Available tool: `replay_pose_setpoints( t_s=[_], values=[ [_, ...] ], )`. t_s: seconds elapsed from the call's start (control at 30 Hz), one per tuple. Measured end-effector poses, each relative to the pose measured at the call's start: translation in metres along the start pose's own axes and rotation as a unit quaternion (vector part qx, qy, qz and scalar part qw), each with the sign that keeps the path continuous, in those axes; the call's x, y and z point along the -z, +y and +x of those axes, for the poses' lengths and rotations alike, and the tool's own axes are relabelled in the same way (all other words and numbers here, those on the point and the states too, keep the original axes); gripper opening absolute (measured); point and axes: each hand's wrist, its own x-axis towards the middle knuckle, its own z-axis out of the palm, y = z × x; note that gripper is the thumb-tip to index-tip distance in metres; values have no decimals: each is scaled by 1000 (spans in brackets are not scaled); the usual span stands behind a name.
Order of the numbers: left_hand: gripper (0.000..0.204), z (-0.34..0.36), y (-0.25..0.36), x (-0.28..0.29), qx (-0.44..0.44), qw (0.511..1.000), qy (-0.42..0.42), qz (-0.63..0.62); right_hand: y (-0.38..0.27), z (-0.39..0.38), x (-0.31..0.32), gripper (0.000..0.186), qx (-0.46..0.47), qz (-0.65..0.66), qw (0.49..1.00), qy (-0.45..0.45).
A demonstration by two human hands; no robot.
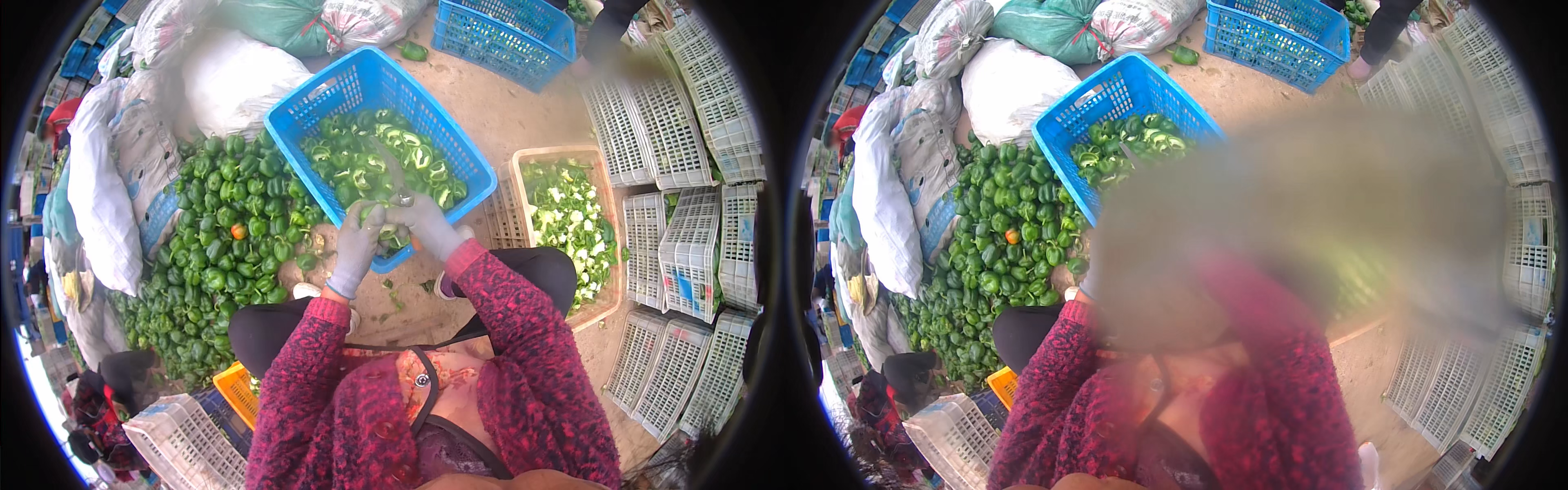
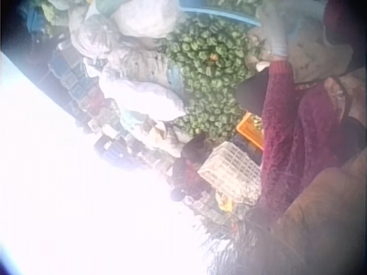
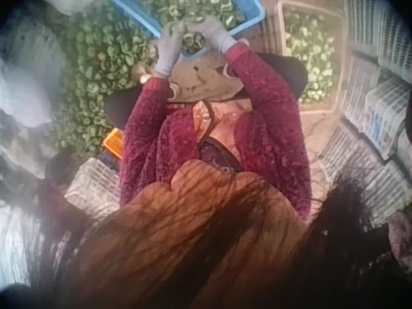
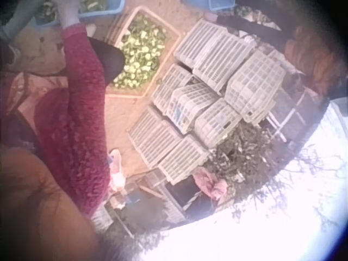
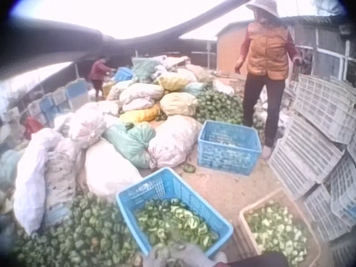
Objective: The person sits on the floor and repeatedly picks green bell peppers from a pile, cuts them into pieces using a small knife, and places the cut pieces into a blue basket. The person also discards stems and cores into a separate white basket.
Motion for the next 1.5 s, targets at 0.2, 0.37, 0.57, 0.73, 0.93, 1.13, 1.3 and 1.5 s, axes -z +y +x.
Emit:
replay_pose_setpoints(
  t_s=[0.2,0.37,0.57,0.73,0.93,1.13,1.3,1.5],
  values=[
    [33,9,-19,4,-92,996,-21,5,11,6,5,24,-70,260,962,-52],
    [45,25,-29,16,-136,990,27,17,14,13,8,27,68,424,901,65],
    [55,16,0,28,-104,984,46,-137,-19,-11,28,36,50,197,973,107],
    [60,55,0,-1,26,983,-60,-172,-77,-126,80,36,167,140,963,159],
    [83,80,-47,-14,-266,749,-63,604,-40,-298,257,42,159,-42,863,478],
    [61,111,-67,-44,-379,402,-330,766,107,-337,358,45,-106,-92,811,568],
    [46,194,-50,-18,-273,474,-289,786,44,-264,324,43,85,-20,823,562],
    [44,341,-39,14,-227,592,-116,764,-79,-165,195,47,201,9,890,410]
  ],
)
